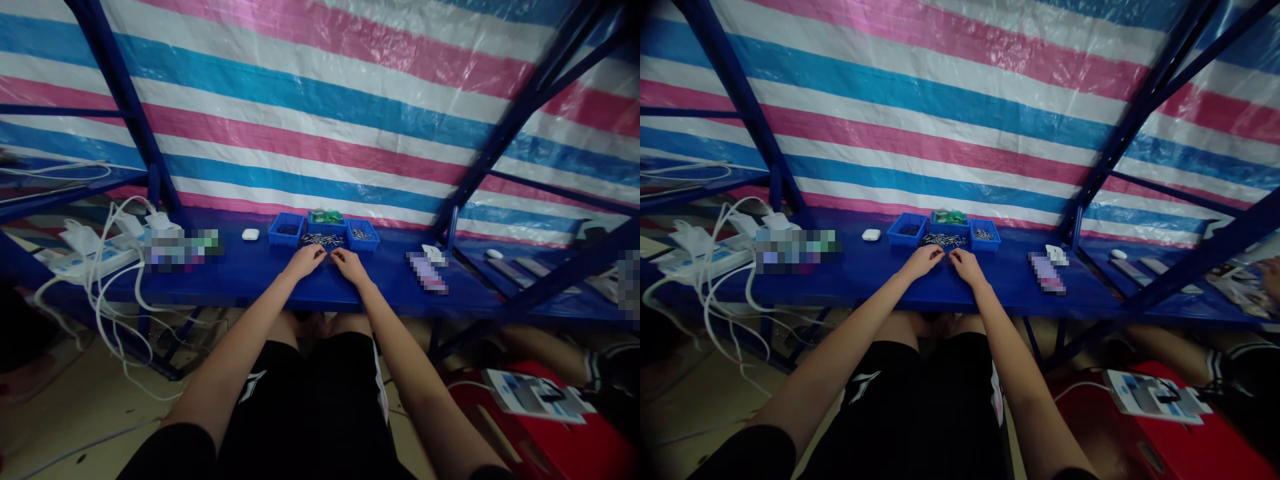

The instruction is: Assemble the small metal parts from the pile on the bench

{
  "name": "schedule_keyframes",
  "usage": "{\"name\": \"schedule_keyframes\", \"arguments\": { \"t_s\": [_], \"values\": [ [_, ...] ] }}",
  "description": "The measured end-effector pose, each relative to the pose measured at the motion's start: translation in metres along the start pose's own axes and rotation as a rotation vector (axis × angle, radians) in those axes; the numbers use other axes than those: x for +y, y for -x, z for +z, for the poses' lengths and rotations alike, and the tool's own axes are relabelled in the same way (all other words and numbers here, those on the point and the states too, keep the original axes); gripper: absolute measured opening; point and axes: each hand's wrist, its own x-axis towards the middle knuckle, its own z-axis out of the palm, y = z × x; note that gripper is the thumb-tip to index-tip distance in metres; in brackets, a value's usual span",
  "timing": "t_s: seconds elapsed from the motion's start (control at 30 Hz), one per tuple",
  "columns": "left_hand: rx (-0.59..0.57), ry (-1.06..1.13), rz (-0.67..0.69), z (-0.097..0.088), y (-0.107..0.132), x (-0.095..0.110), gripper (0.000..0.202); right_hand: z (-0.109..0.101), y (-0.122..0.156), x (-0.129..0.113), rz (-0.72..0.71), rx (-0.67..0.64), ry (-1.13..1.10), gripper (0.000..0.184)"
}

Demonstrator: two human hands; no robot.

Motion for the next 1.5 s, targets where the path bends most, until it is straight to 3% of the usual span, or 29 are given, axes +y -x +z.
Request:
{"name": "schedule_keyframes", "arguments": {
  "t_s": [0.3, 0.57, 1.07, 1.5],
  "values": [
    [-0.019, -0.015, 0.0, 0.003, -0.001, -0.004, 0.018, 0.0, -0.001, 0.0, 0.007, 0.011, -0.047, 0.019],
    [0.007, -0.043, 0.03, 0.0, 0.0, 0.003, 0.03, -0.001, 0.001, -0.002, 0.011, -0.003, -0.041, 0.026],
    [-0.023, 0.001, 0.025, 0.003, -0.001, -0.006, 0.019, 0.001, -0.002, -0.001, 0.021, 0.012, -0.09, 0.015],
    [0.013, -0.01, 0.029, -0.001, 0.001, 0.004, 0.028, 0.0, -0.001, -0.001, 0.044, -0.004, -0.05, 0.028]
  ]
}}
